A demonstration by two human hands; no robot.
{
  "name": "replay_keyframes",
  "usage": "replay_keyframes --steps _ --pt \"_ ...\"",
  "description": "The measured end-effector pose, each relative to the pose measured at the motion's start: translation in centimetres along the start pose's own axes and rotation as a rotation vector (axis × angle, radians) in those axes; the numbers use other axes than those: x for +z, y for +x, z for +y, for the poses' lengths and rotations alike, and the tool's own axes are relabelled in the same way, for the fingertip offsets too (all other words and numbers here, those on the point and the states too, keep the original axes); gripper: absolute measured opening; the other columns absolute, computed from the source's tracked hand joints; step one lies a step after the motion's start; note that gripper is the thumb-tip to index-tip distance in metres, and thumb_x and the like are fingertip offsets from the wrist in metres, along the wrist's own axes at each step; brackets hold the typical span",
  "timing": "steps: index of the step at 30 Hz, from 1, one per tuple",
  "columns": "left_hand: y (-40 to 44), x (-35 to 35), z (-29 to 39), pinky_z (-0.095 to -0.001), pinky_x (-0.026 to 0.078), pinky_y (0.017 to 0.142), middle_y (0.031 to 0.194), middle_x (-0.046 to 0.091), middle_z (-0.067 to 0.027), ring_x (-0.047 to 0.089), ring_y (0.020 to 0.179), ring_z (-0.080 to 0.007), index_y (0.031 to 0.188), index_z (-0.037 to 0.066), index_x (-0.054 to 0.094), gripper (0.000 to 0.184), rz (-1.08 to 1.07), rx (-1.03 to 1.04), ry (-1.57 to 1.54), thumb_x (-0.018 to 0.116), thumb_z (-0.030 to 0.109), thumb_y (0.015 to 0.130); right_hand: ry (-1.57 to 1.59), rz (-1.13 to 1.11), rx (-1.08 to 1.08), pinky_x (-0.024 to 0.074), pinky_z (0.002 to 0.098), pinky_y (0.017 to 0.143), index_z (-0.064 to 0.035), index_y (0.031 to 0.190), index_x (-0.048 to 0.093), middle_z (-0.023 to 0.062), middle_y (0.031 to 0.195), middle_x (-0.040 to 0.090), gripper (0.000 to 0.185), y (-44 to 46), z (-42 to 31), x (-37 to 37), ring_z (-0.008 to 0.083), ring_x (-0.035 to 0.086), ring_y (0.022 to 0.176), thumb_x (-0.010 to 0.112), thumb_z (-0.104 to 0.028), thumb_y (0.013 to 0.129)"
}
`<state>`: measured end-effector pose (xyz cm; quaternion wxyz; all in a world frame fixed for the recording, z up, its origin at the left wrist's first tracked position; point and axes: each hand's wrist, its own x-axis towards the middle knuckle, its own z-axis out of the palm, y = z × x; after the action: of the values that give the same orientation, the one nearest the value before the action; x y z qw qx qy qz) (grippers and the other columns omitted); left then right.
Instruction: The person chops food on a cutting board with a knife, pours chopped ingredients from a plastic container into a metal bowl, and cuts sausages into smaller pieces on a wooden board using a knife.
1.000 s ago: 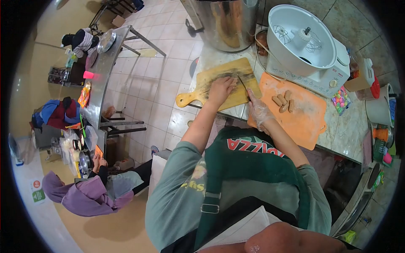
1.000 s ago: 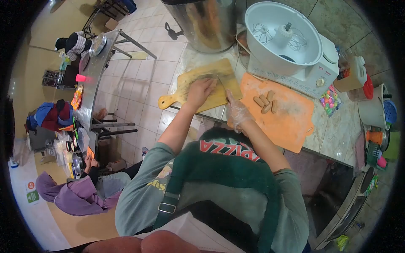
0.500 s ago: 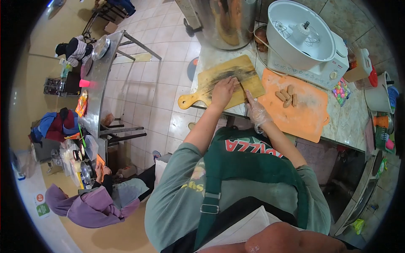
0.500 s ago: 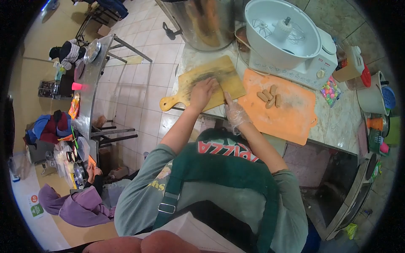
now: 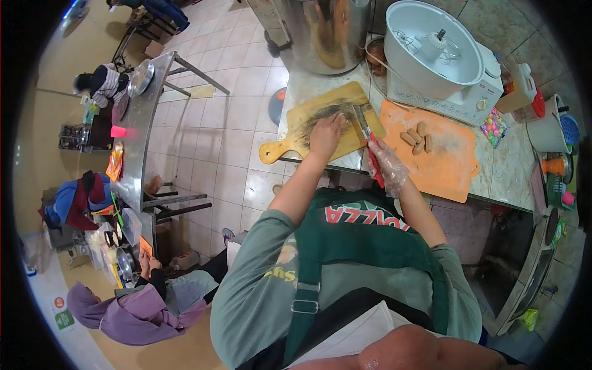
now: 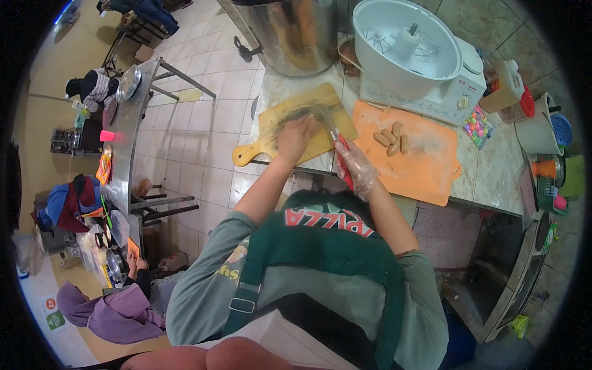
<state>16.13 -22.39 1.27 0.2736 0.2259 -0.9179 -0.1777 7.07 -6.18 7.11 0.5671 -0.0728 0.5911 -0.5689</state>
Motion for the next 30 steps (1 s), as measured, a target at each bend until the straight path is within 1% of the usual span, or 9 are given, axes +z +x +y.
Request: replay_keyframes --steps 4,10,18,20,21,23,26,28,30 --pt "-0.2 0.2 -0.3 -0.0358 0.045 0.07 0.097 0.06 -0.0093 0.056 0.081 -0.0285 0.098 0.006 0.06 0.024 0.019 0.001 0.004 0.055 0.017 0.076 -0.068 0.187 0.133 0.0294 0.0253 0.03 -0.0093 0.1 0.047 -0.0006 0.048 0.036 0.03 0.5 0.1 0.4 0.0115 0.034 0.033 0.047 -0.035 0.085" --pt "0.1 -0.7 0.1 -0.0376 0.044 0.073 0.098 0.059 -0.0133 0.055 0.085 -0.0305 0.1 0.005 0.058 0.029 -0.013 0.005 -0.022 0.057 0.016 0.074 -0.094 0.228 0.019 0.0295 0.026 0.031 -0.0108 0.09 0.043 0.0 0.049 0.035 0.018 0.4 0.3 0.6 0.0107 0.033 0.033 0.046 -0.028 0.085" --pt "-0.3 -2.3 2.4 -0.0367 0.044 0.074 0.102 0.054 -0.0167 0.054 0.089 -0.0296 0.102 0.003 0.056 0.032 0.136 0.046 -0.002 0.06 0.016 0.072 0.095 0.024 -0.046 0.0381 0.027 0.038 -0.0115 0.111 0.041 0.0018 0.059 0.042 0.027 -0.1 -0.1 0.2 0.0124 0.041 0.039 0.044 -0.024 0.088" --pt "-1.4 -1.6 3.9 -0.0322 0.046 0.071 0.099 0.056 -0.0125 0.056 0.089 -0.0222 0.107 0.005 0.052 0.033 -0.047 -0.278 -0.496 0.059 0.016 0.077 0.114 -0.003 -0.085 0.04 0.0265 0.042 -0.012 0.113 0.041 0.0017 0.061 0.044 0.028 0.1 -0.2 0.3 0.0124 0.043 0.042 0.044 -0.024 0.088" --pt "-1.7 -2.0 5.4 -0.0322 0.046 0.071 0.099 0.056 -0.0125 0.056 0.089 -0.0222 0.107 0.005 0.052 0.033 -0.043 -0.278 -0.494 0.059 0.016 0.077 0.109 -0.019 -0.154 0.0422 0.0266 0.048 -0.012 0.116 0.04 0.0025 0.065 0.046 0.031 0.6 -0.1 0.2 0.0133 0.047 0.051 0.045 -0.025 0.088" --pt "-1.8 -2.8 8.1 -0.0282 0.047 0.068 0.1 0.055 -0.0078 0.055 0.088 -0.0154 0.112 0.007 0.049 0.033 -0.436 -0.813 -1.514 0.056 0.013 0.081 0.102 -0.037 -0.225 0.0443 0.0268 0.055 -0.012 0.118 0.039 0.0032 0.07 0.048 0.035 1.3 -0.2 0.2 0.0141 0.051 0.059 0.046 -0.026 0.088" --pt "-1.9 -3.0 8.8 -0.0275 0.047 0.067 0.099 0.056 -0.0069 0.056 0.084 -0.0136 0.114 0.006 0.046 0.034 -0.505 -0.804 -1.486 0.053 0.008 0.081 -0.05 0.05 -0.308 0.0442 0.0288 0.068 -0.0086 0.12 0.039 0.008 0.085 0.053 0.037 1.8 -0.4 0.6 0.0176 0.054 0.081 0.046 -0.025 0.088" --pt "-1.5 -3.3 8.1 -0.0259 0.047 0.066 0.097 0.058 -0.0071 0.057 0.082 -0.013 0.113 0.004 0.047 0.033 -0.498 -0.801 -1.464 0.052 0.006 0.08 -0.56 0.233 -0.559 0.0427 0.0326 0.076 -0.0064 0.119 0.041 0.0159 0.096 0.053 0.038 1.6 -0.6 0.7 0.0244 0.052 0.093 0.051 -0.017 0.083" --pt "-1.5 -3.0 7.5 -0.0244 0.047 0.066 0.094 0.059 -0.0073 0.057 0.079 -0.0124 0.112 0.001 0.047 0.032 -0.49 -0.797 -1.437 0.052 0.004 0.08 -0.863 0.321 -0.747 0.0434 0.0331 0.075 -0.0045 0.114 0.046 0.0142 0.094 0.055 0.037 -0.1 -2.1 1.1 0.0264 0.053 0.09 0.054 -0.014 0.079"
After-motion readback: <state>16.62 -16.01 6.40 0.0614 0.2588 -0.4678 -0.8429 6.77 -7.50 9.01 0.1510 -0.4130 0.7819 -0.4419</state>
